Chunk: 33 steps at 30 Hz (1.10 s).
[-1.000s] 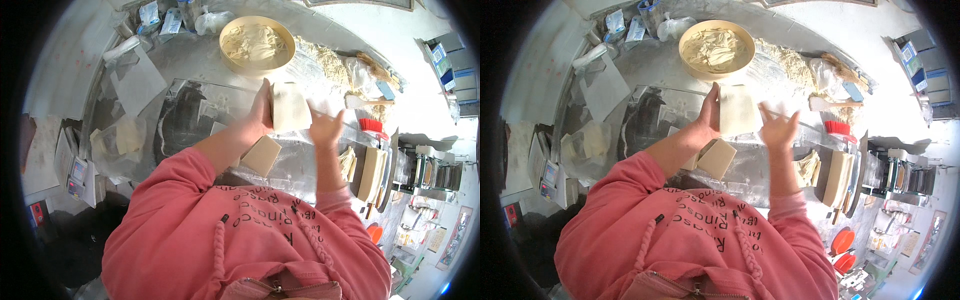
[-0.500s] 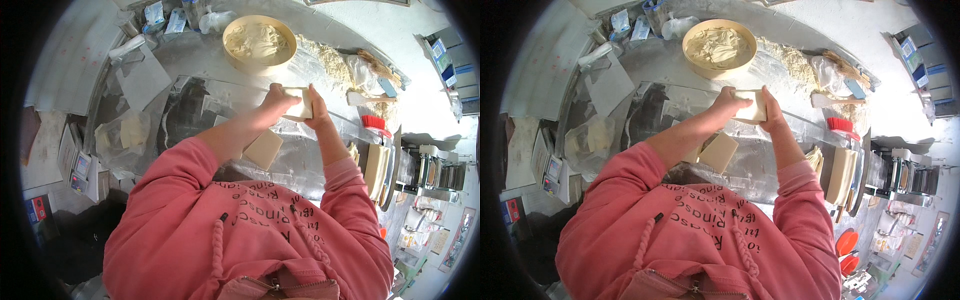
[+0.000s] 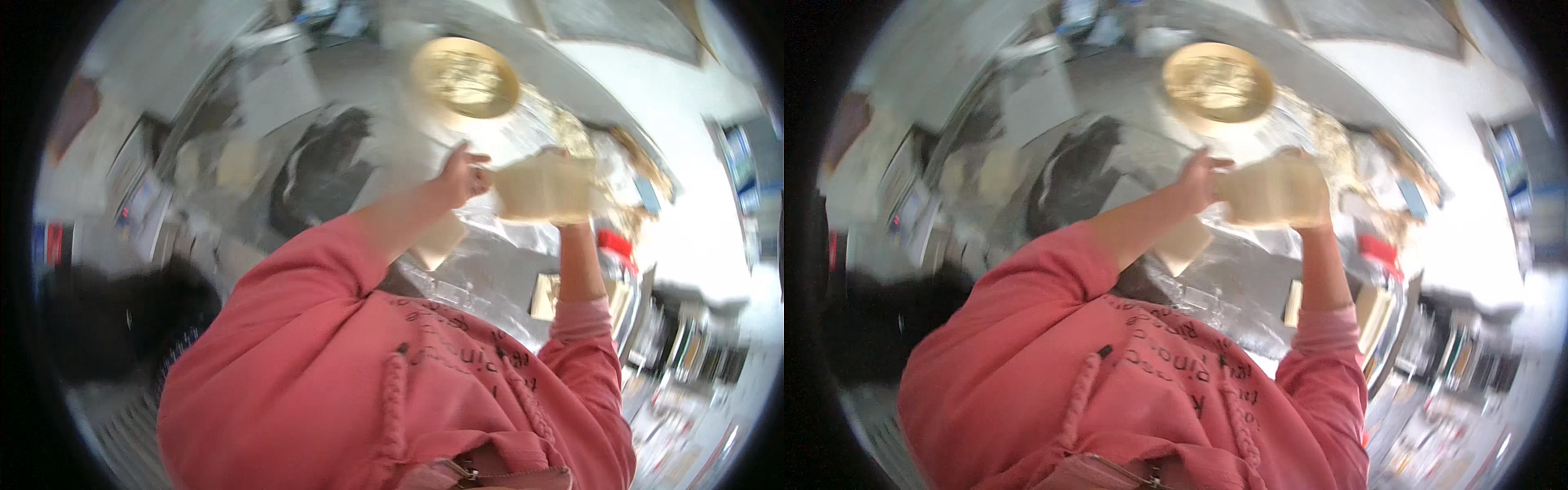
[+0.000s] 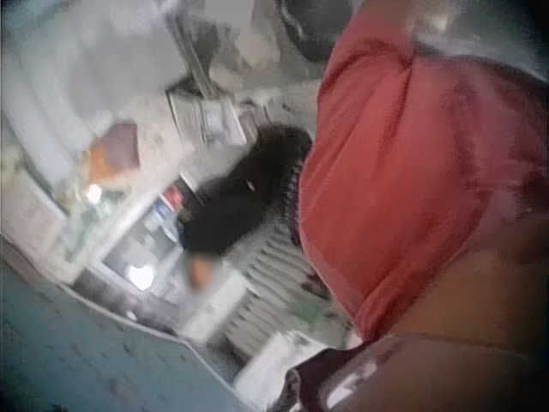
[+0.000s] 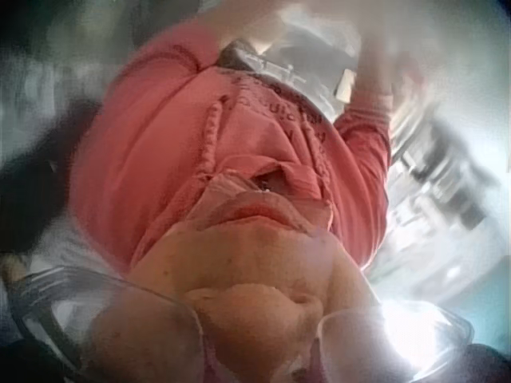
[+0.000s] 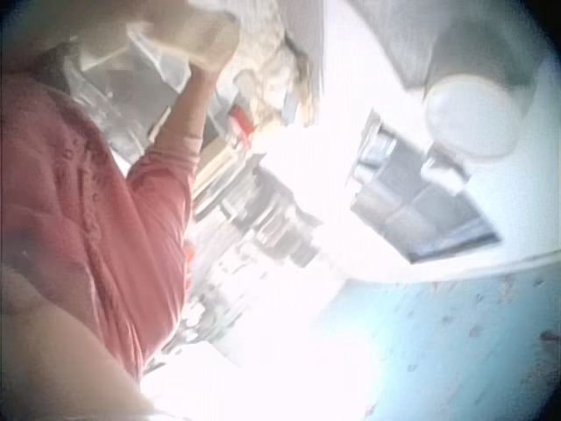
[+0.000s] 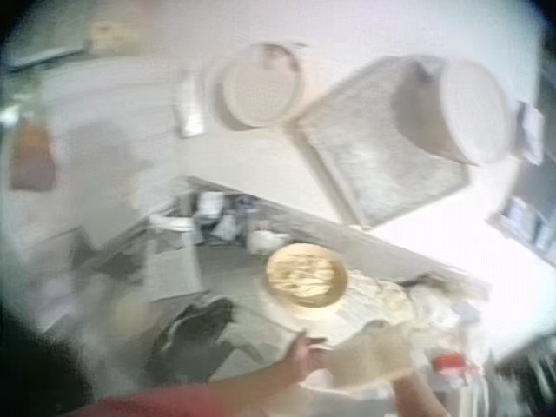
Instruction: The person repeatedly picks up rectangular blocks of a pale food item, wraps each one in a thin sheet, and places the wrapped units into a clear plastic bag. The person also uses a blue-handled scraper to separate or trim the blocks on the table. A second person is visible in the background handling similar items.
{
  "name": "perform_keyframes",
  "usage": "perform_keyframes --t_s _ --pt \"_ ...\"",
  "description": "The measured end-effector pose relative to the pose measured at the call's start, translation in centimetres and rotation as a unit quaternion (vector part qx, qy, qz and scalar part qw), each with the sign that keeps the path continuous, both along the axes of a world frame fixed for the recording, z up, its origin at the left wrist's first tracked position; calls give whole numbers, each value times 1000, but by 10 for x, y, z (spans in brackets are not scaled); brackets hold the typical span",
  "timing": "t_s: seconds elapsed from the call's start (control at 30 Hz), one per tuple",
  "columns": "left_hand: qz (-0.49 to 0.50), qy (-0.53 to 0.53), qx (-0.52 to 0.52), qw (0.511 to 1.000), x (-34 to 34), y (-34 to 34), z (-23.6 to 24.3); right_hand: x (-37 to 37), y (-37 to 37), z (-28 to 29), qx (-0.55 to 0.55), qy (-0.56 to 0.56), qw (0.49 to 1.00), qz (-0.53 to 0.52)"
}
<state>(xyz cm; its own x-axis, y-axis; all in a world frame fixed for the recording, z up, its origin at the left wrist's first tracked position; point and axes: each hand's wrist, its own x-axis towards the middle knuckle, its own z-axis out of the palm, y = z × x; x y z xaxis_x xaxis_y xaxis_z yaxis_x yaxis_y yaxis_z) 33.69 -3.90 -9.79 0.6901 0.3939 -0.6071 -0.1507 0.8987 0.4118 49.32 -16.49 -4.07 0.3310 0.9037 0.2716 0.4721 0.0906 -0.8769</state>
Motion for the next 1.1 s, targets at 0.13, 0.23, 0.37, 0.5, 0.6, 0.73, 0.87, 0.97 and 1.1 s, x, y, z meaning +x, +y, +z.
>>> perform_keyframes --t_s 0.13,0.23,0.37,0.5,0.6,0.73,0.87,0.97,1.1 --pt "-279 -139 245 918 -26 7 37 -36 11 59 -206 100 973 39" --pt "-297 -150 196 922 -67 27 58 -103 31 111 -151 15 975 164" --pt "-209 -285 22 935 -143 32 58 -192 87 133 -190 -323 908 187" --pt "-114 -218 311 918 -265 78 40 -277 173 113 -264 -235 905 235" --pt "2 -333 73 940 -363 125 19 -354 256 74 -283 -156 903 282" --pt "130 -62 108 984 -485 189 -32 -466 376 -8 -233 -211 874 370" --pt "180 171 435 865 -524 257 -85 -525 467 -67 -341 -78 831 433" --pt "207 289 282 891 -514 266 -87 -528 483 -86 -369 -121 813 434" --pt "158 525 555 626 -507 234 -51 -512 477 -103 -425 -100 811 389"
